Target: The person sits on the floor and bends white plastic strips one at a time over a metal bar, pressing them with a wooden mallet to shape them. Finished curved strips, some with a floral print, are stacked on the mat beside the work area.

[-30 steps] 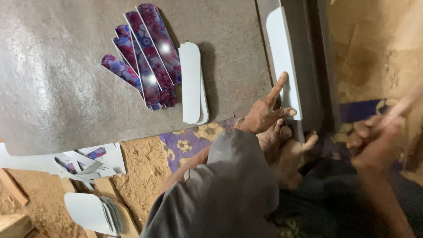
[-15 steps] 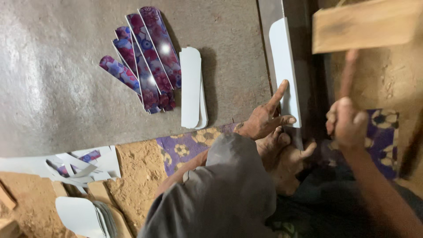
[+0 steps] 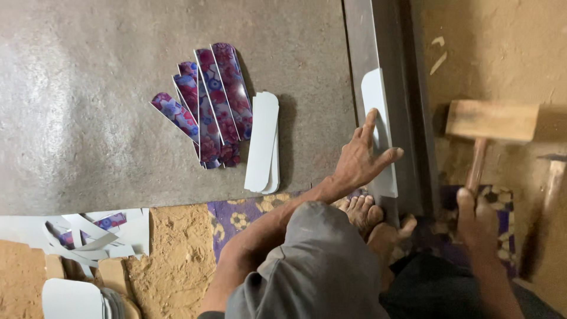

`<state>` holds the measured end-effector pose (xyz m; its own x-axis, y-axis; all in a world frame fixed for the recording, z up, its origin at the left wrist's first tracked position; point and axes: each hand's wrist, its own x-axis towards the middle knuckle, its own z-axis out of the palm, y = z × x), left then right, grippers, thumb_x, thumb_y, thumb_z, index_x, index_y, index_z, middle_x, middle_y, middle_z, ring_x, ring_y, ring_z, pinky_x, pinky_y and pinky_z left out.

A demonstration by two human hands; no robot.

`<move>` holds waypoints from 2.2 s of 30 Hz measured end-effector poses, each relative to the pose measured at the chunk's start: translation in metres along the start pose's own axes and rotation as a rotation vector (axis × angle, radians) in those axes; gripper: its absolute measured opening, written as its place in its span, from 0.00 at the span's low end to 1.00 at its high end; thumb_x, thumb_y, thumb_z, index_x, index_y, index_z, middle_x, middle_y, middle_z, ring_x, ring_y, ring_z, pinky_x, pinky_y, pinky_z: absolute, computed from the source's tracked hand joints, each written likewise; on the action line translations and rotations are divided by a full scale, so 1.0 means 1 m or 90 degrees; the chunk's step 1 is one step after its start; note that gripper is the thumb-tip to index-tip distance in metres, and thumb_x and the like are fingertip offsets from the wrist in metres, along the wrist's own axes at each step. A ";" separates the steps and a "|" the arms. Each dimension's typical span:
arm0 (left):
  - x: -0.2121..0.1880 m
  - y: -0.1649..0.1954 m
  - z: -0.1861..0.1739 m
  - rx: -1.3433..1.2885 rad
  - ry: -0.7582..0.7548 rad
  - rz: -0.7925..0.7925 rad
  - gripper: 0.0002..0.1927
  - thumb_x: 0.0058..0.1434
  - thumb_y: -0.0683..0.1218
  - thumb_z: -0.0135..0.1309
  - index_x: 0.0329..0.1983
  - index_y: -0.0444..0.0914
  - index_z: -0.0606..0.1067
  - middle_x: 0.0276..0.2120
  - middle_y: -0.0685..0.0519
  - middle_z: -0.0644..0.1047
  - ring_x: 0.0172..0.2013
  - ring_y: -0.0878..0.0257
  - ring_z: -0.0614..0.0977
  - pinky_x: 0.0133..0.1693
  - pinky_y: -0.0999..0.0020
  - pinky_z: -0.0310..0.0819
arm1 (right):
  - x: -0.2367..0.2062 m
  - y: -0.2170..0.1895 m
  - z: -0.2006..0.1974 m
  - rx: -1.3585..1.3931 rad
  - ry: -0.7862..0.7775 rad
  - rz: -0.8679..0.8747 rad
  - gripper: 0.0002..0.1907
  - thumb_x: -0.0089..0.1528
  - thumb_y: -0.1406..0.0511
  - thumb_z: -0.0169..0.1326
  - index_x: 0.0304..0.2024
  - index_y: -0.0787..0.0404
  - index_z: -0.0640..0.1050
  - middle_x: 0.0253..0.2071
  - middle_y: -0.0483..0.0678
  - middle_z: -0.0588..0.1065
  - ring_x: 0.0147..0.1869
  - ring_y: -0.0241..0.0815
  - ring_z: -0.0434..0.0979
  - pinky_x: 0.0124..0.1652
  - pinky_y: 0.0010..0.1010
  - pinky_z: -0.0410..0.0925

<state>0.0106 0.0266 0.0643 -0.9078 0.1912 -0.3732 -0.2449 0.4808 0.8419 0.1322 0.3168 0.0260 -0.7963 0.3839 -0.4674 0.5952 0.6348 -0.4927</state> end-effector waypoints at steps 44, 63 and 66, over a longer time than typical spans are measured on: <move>-0.010 -0.021 -0.050 -0.689 0.269 -0.098 0.27 0.73 0.64 0.41 0.29 0.39 0.68 0.18 0.57 0.68 0.17 0.66 0.69 0.20 0.68 0.66 | -0.093 -0.179 0.109 0.538 -0.220 -0.311 0.24 0.74 0.58 0.41 0.62 0.69 0.73 0.53 0.54 0.77 0.54 0.39 0.76 0.52 0.28 0.70; -0.025 -0.032 -0.050 -0.881 0.026 -0.107 0.20 0.73 0.61 0.42 0.32 0.43 0.67 0.17 0.60 0.62 0.16 0.68 0.62 0.19 0.69 0.60 | -0.096 -0.173 0.140 0.342 -0.003 -0.351 0.20 0.76 0.60 0.40 0.43 0.68 0.78 0.33 0.50 0.77 0.33 0.40 0.76 0.36 0.33 0.72; -0.025 -0.030 -0.056 -0.777 0.089 -0.110 0.24 0.72 0.63 0.40 0.30 0.42 0.68 0.16 0.59 0.63 0.15 0.68 0.63 0.18 0.69 0.61 | -0.111 -0.188 0.121 0.431 -0.048 -0.268 0.18 0.75 0.60 0.42 0.48 0.68 0.77 0.39 0.50 0.78 0.40 0.39 0.77 0.42 0.31 0.72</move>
<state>0.0221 -0.0403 0.0701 -0.8422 0.0754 -0.5339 -0.4536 -0.6343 0.6260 0.1221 0.0739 0.0820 -0.9736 0.1409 -0.1797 0.2018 0.1628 -0.9658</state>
